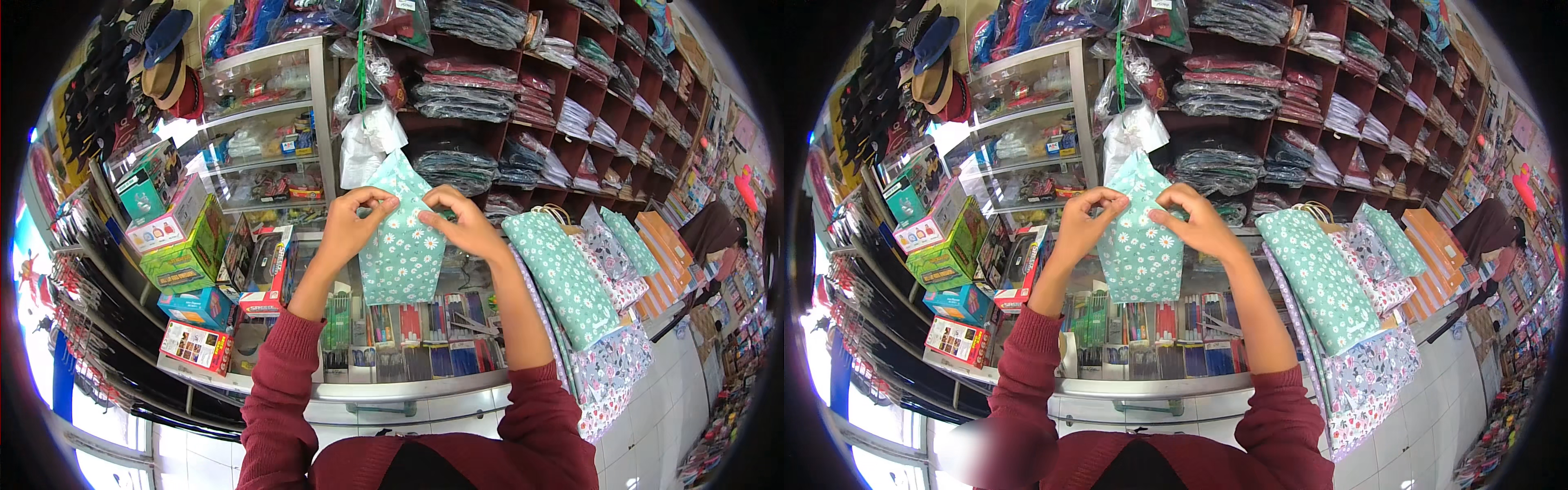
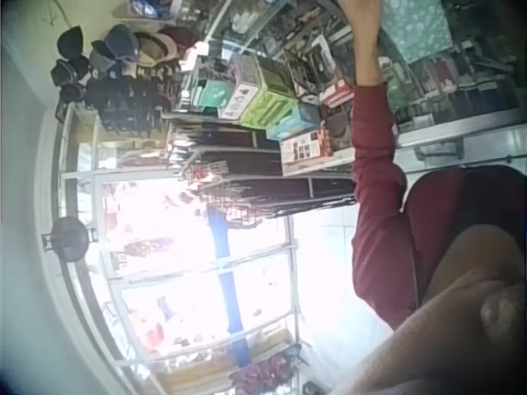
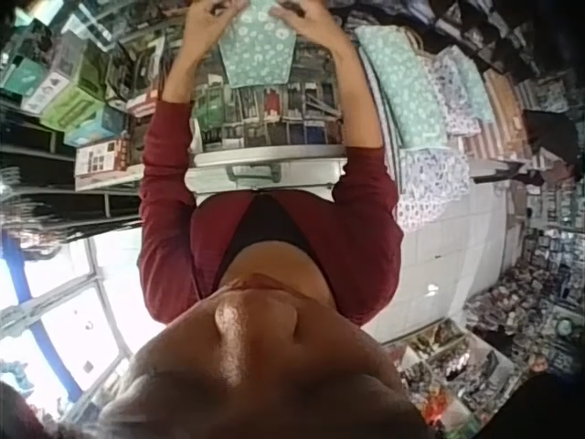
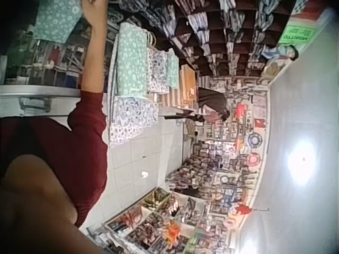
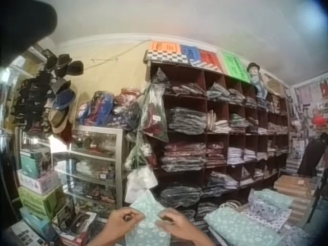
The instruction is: Wrapping a rectangular box using patterned gift wrapping paper and scissors.
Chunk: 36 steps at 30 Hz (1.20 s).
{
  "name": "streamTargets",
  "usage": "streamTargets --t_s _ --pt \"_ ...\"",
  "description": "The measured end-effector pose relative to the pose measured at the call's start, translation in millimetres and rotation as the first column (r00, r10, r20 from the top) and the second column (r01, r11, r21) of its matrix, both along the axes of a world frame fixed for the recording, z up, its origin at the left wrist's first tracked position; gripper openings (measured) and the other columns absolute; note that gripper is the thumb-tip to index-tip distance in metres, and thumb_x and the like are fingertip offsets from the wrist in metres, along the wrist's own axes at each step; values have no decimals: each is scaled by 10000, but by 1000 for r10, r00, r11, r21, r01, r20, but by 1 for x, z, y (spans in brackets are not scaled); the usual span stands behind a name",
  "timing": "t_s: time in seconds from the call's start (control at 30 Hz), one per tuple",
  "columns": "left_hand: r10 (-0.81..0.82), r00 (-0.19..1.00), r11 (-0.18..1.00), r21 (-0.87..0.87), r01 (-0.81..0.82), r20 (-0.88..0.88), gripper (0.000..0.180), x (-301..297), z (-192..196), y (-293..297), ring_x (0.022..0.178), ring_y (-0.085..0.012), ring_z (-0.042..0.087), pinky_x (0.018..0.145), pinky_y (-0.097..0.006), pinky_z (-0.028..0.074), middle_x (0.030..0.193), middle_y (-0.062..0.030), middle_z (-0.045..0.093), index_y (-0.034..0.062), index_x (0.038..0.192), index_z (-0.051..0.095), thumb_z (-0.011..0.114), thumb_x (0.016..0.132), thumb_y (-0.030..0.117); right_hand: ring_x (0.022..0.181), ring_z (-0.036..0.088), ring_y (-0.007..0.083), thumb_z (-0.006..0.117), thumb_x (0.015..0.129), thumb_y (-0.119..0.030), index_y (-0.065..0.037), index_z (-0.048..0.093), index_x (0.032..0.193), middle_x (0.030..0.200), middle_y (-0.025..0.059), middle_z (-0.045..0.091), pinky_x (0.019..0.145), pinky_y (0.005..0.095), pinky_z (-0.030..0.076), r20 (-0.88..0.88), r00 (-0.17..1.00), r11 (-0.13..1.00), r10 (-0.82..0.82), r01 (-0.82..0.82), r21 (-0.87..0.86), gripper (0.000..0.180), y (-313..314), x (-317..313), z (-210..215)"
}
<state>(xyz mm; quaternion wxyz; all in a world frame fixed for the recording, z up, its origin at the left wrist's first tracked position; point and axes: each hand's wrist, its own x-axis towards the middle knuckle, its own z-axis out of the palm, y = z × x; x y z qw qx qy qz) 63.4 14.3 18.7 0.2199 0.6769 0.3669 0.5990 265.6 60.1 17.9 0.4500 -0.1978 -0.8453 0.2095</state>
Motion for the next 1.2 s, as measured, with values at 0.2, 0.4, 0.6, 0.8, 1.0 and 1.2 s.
streamTargets --t_s 0.2,0.4,0.6,0.8,1.0,1.2 --pt "298 934 933 269 -241 -199 126 -4 -11 11 820 -158 567 766 -295 425 779 -58 620 33 799 685 722 745 141 910 523 170 642 827 -182 -26 557 799 915 62 535 820 288 402 -95 992 994 -88 81 -76 179 -6 -9 -16" --pt "263 924 964 39 -262 -278 198 -11 -12 11 1072 -248 523 920 -351 394 1140 -126 532 82 841 698 766 683 181 894 546 229 645 809 -168 -16 591 803 921 79 547 810 313 428 -111 981 987 -158 159 3 161 -18 -14 -14" --pt "215 906 976 111 -187 -364 213 -7 -4 6 1092 -324 498 938 -408 395 1140 -166 533 160 946 702 693 734 179 1082 501 267 648 806 -236 -37 626 901 1164 103 579 891 372 396 59 992 982 -109 98 164 222 -29 0 -18" --pt "363 597 932 263 -252 -716 231 -12 0 -4 1169 -302 411 1008 -403 293 1210 -159 484 214 1035 686 559 849 264 1146 470 229 596 830 -348 -59 559 1086 1153 61 561 981 488 233 201 871 803 -449 295 518 388 -44 -13 -24" --pt "305 737 949 125 -290 -603 262 -7 3 23 1111 -274 435 987 -367 308 1205 -157 465 132 1021 686 622 816 282 1066 510 184 630 810 -292 -85 559 1060 1114 52 571 924 416 249 165 898 819 -408 280 500 333 -51 -14 -21" --pt "114 959 948 -259 -183 -260 466 -15 13 73 950 -172 544 791 -291 449 1124 -138 571 -61 929 650 810 651 277 1016 522 177 619 822 -300 -74 587 1018 1032 50 596 894 404 275 165 940 872 -300 200 448 301 -45 -11 -14"
